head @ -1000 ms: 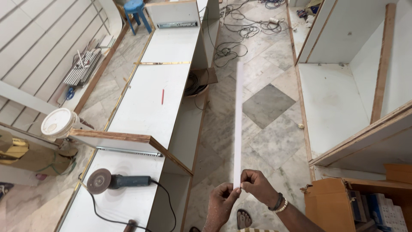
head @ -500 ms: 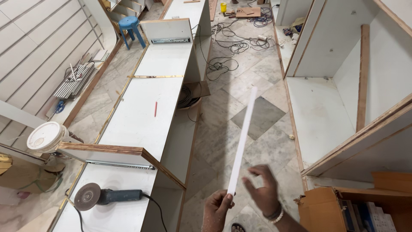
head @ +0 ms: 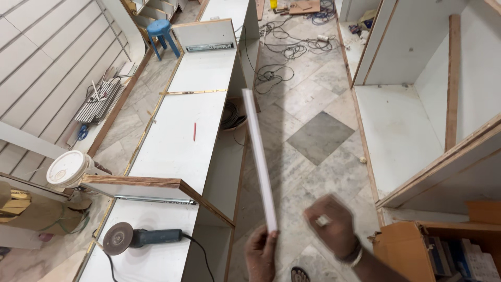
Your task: The person uses an angle grinder to sand the edges of a long, thin white wooden strip. They hold the strip with one hand and the tool with the other, moving the grinder along the length of the wood. The person periodically stops to inspect the sanded surface and then resumes sanding.
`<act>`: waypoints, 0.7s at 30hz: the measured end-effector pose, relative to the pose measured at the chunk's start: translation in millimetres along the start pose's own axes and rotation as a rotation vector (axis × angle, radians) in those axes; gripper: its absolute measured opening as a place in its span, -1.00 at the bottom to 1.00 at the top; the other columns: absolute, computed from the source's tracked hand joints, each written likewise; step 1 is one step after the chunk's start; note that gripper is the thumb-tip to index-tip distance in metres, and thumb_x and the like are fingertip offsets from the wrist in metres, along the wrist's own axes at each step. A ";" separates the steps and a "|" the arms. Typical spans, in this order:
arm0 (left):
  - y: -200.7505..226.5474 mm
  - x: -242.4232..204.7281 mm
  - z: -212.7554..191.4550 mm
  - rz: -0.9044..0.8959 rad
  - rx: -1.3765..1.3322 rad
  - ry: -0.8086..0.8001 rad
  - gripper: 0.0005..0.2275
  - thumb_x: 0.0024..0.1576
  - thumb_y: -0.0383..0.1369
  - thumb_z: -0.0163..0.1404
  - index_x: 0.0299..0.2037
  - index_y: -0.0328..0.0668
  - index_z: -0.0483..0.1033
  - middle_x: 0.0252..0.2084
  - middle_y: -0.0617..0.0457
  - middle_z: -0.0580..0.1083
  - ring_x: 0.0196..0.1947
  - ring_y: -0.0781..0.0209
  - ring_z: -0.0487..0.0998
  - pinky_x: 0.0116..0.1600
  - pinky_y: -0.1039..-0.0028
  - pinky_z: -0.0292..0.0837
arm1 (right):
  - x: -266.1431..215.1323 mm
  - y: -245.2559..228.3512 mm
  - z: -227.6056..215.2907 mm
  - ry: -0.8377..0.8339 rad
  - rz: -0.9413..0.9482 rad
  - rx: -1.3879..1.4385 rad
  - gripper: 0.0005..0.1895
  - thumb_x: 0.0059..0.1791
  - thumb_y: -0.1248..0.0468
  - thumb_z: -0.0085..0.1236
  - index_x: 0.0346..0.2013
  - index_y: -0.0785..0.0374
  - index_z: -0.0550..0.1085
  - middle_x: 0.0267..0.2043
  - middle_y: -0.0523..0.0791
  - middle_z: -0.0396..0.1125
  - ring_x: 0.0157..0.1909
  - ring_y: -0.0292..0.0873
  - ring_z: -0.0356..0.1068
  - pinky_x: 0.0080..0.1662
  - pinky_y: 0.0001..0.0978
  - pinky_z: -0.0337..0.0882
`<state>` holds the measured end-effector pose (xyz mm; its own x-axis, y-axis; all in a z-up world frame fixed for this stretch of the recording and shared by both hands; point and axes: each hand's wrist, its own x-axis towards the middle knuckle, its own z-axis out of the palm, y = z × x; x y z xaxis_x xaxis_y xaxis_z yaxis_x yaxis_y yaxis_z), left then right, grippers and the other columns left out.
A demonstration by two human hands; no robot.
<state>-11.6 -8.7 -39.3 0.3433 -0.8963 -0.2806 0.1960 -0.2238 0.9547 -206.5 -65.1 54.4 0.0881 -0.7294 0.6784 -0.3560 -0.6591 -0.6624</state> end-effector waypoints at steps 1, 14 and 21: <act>4.5 1.3 -3.5 0.039 -0.046 0.069 -0.86 0.11 -0.45 0.14 -0.17 -0.32 0.62 -0.30 0.03 0.61 -0.28 0.33 0.59 -0.13 0.50 0.52 | -4.4 -8.4 4.6 -0.016 -0.012 0.011 -0.88 -0.10 0.29 0.37 -0.36 0.20 0.56 -0.35 -0.17 0.44 -0.33 -0.19 0.46 -0.27 -0.35 0.45; -0.4 -10.1 11.5 0.017 0.080 -0.141 -0.85 0.17 -0.40 0.10 -0.12 -0.26 0.63 -0.32 0.06 0.62 -0.30 0.39 0.61 -0.15 0.54 0.54 | -23.5 8.1 52.3 -0.580 0.632 0.325 -0.58 0.05 0.00 0.12 -0.03 0.27 0.56 -0.16 -0.06 0.51 -0.08 -0.19 0.51 -0.04 -0.30 0.53; 29.3 -8.4 -4.5 0.070 0.347 -0.247 -0.80 0.17 -0.32 0.17 -0.22 -0.37 0.64 -0.34 0.02 0.63 -0.32 0.32 0.62 -0.15 0.49 0.56 | -66.7 60.8 51.2 -0.458 0.814 0.643 -0.73 0.04 0.14 0.26 -0.22 0.33 0.64 -0.45 -0.23 0.39 -0.45 -0.42 0.17 -0.39 -0.58 0.20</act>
<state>-4.6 -6.0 -9.4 0.1067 -0.9692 -0.2221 -0.1551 -0.2368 0.9591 -186.4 -65.9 -47.4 0.4281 -0.8955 -0.1214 0.0691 0.1664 -0.9836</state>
